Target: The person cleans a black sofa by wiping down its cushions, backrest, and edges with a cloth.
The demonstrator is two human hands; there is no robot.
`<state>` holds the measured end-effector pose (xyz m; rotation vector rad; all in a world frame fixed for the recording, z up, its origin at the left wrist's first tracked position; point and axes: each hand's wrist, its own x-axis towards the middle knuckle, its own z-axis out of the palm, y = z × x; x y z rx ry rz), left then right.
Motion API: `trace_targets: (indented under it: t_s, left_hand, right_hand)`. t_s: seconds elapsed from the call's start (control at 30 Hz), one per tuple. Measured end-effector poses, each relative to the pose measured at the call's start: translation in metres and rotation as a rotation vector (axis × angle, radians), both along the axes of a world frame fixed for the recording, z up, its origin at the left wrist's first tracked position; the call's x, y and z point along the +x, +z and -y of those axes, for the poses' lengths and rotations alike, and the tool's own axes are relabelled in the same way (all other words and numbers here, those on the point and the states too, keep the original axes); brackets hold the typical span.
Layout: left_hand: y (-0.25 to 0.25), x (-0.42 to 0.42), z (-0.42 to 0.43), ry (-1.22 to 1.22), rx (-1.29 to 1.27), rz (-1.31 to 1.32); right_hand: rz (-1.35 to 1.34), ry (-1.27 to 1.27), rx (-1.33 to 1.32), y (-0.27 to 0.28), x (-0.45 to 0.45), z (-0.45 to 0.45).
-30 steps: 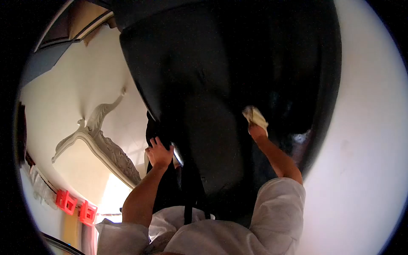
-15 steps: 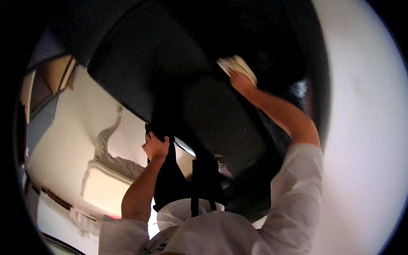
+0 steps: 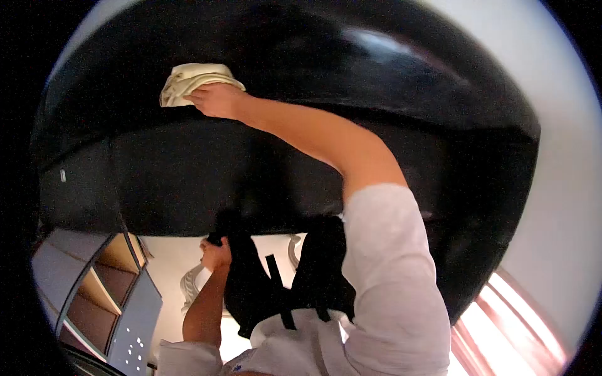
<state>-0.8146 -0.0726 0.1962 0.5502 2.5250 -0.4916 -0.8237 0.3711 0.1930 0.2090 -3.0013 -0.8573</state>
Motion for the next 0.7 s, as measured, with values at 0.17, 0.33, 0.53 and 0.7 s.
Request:
trace_targets:
  t_s: [0.17,0.33,0.53,0.7]
  left_hand:
    - [0.006,0.055,0.011,-0.090,-0.105,-0.011]
    - [-0.007,0.138,0.021,-0.273,-0.065,-0.055]
    - [-0.007,0.134,0.029,-0.185,-0.051,-0.054]
    - [-0.009,0.102,0.029,-0.200,0.041,-0.040]
  right_hand:
    - [-0.482,-0.479,-0.189,0.021,0.281,-0.068]
    - [-0.743,-1.011,-0.080,0.073,0.522,-0.109]
    - [-1.249,-1.169,-0.090,0.036,0.551,-0.121]
    - [-1.711,-1.207,-0.278,0.043,0.444,-0.104]
